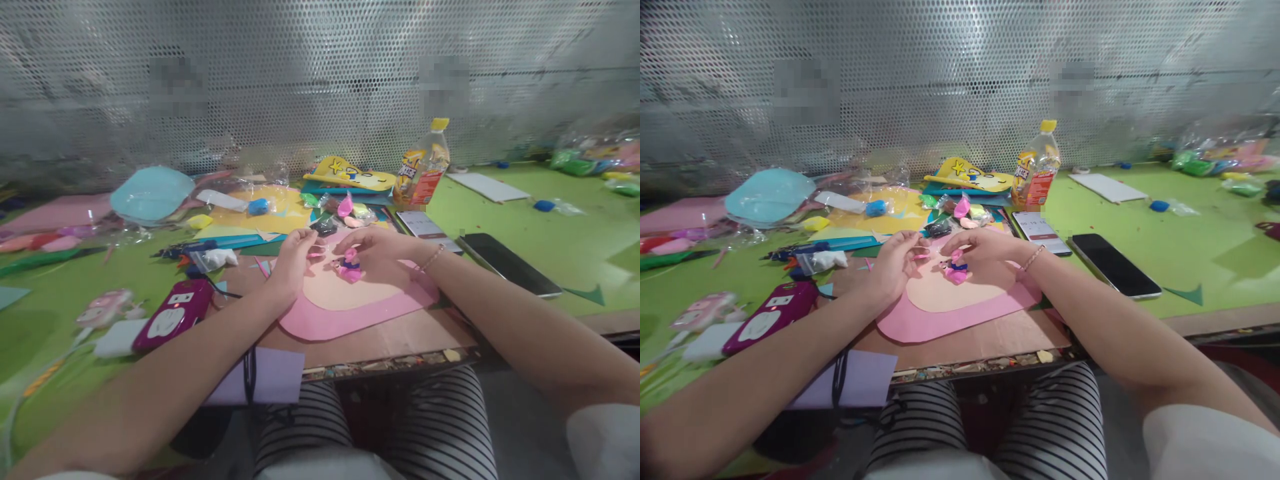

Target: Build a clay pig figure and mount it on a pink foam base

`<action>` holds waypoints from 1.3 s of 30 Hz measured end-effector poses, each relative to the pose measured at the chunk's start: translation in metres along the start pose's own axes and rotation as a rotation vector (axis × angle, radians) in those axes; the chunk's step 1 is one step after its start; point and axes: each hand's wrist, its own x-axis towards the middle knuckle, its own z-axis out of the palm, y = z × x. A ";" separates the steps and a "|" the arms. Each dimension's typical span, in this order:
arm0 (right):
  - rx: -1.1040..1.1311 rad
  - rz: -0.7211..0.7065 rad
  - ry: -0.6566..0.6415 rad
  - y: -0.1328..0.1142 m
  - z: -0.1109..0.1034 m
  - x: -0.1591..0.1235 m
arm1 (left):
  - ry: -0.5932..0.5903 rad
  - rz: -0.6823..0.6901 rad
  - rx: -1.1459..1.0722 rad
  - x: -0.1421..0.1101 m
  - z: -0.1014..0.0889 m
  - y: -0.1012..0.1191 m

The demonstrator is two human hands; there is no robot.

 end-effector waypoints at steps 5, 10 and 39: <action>-0.078 -0.013 -0.072 0.006 -0.002 0.000 | -0.016 0.016 0.018 0.000 -0.001 -0.001; -0.037 0.006 -0.096 0.005 -0.002 0.000 | -0.041 0.027 0.150 0.000 -0.002 -0.001; -0.354 0.062 -0.049 -0.005 -0.019 -0.005 | -0.583 0.616 1.181 -0.015 -0.005 -0.014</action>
